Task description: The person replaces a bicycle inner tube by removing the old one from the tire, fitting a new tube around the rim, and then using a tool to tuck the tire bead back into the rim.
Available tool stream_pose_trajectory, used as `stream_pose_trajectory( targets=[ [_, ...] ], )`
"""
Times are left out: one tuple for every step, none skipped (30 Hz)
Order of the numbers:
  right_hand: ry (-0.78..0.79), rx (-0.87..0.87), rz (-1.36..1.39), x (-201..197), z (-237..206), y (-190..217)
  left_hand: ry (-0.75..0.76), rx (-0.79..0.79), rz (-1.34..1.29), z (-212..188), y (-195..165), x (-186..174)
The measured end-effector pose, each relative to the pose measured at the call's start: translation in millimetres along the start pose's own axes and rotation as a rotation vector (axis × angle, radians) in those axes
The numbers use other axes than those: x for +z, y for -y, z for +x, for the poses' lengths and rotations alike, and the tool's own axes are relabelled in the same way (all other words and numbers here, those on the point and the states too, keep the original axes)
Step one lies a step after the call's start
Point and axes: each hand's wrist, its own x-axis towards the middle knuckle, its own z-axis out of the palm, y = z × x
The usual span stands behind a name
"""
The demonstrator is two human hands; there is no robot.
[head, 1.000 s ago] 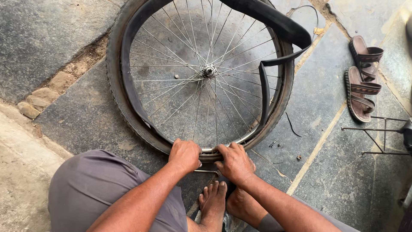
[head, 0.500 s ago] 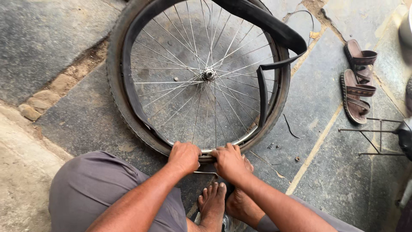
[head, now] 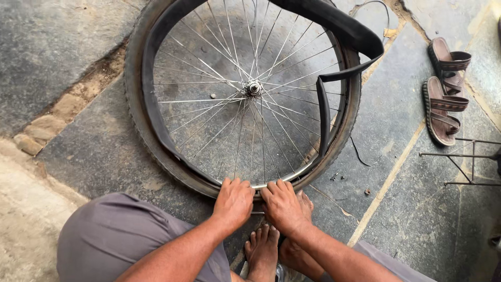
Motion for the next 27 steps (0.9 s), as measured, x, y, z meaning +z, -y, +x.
stream_pose_trajectory(
  targets=[
    [-0.043, -0.012, -0.009, 1, 0, 0, 0.006, -0.020, -0.019, 0, 0, -2],
    [-0.080, -0.026, -0.015, 3, 0, 0, 0.005, -0.026, -0.018, 0, -1, -3],
    [-0.113, -0.036, -0.020, 5, -1, 0, 0.007, -0.032, -0.020, 0, -2, -5],
    [-0.104, -0.031, -0.009, 7, -2, 1, 0.010, -0.039, -0.022, 0, -3, -7],
    [-0.096, -0.022, -0.001, 9, -2, 1, 0.031, -0.054, -0.035, 0, -3, -9],
    [-0.090, -0.013, 0.004, 11, -3, 2, 0.051, -0.067, -0.049, 0, -4, -11],
    [-0.088, -0.005, 0.009, 12, -3, 2, 0.070, -0.083, -0.063, 1, -5, -12],
    [-0.087, 0.000, 0.016, 13, -4, 2, 0.068, -0.088, -0.046, 1, -5, -14],
    [-0.085, 0.007, 0.024, 14, -4, 2, 0.068, -0.092, -0.029, 1, -6, -16],
    [-0.086, 0.012, 0.043, 14, -4, 2, 0.068, -0.097, -0.011, 1, -7, -18],
    [-0.089, 0.015, 0.060, 14, -4, 1, 0.053, -0.097, -0.014, 1, -8, -20],
    [-0.093, 0.018, 0.078, 13, -4, 1, 0.037, -0.097, -0.015, 2, -9, -22],
    [-0.115, 0.004, 0.078, 12, -4, 1, 0.022, -0.098, -0.018, 3, -10, -25],
    [-0.136, -0.008, 0.078, 12, -4, 0, 0.041, -0.114, -0.002, 3, -11, -29],
    [-0.159, -0.019, 0.074, 11, -4, 1, 0.058, -0.128, 0.015, 5, -12, -32],
    [-0.136, 0.000, 0.083, 10, -4, 1, 0.075, -0.141, 0.029, 7, -13, -35],
    [-0.112, 0.018, 0.090, 10, -5, 2, 0.133, -0.162, 0.012, 8, -14, -37],
    [-0.093, 0.036, 0.097, 9, -5, 3, 0.188, -0.180, 0.000, 10, -14, -39],
    [-0.085, 0.058, 0.062, 9, -5, 4, 0.244, -0.201, -0.013, 12, -14, -40],
    [-0.072, 0.079, 0.029, 8, -6, 5, 0.257, -0.236, -0.060, 15, -13, -40],
    [-0.058, 0.099, -0.003, 7, -6, 5, 0.272, -0.272, -0.108, 17, -12, -39],
    [-0.023, 0.106, -0.004, 7, -6, 5, 0.285, -0.305, -0.156, 19, -10, -36],
    [0.012, 0.117, -0.006, 6, -7, 5, 0.292, -0.307, -0.171, 22, -6, -33],
    [0.047, 0.128, -0.009, 5, -7, 4, 0.300, -0.309, -0.187, 25, -2, -29],
    [0.066, 0.148, 0.005, 4, -7, 4, 0.307, -0.312, -0.202, 27, 2, -25],
    [0.085, 0.168, 0.018, 4, -7, 4, 0.265, -0.301, -0.191, 28, 5, -21],
    [0.099, 0.182, 0.029, 4, -7, 4, 0.218, -0.292, -0.177, 30, 9, -16]
  ],
)
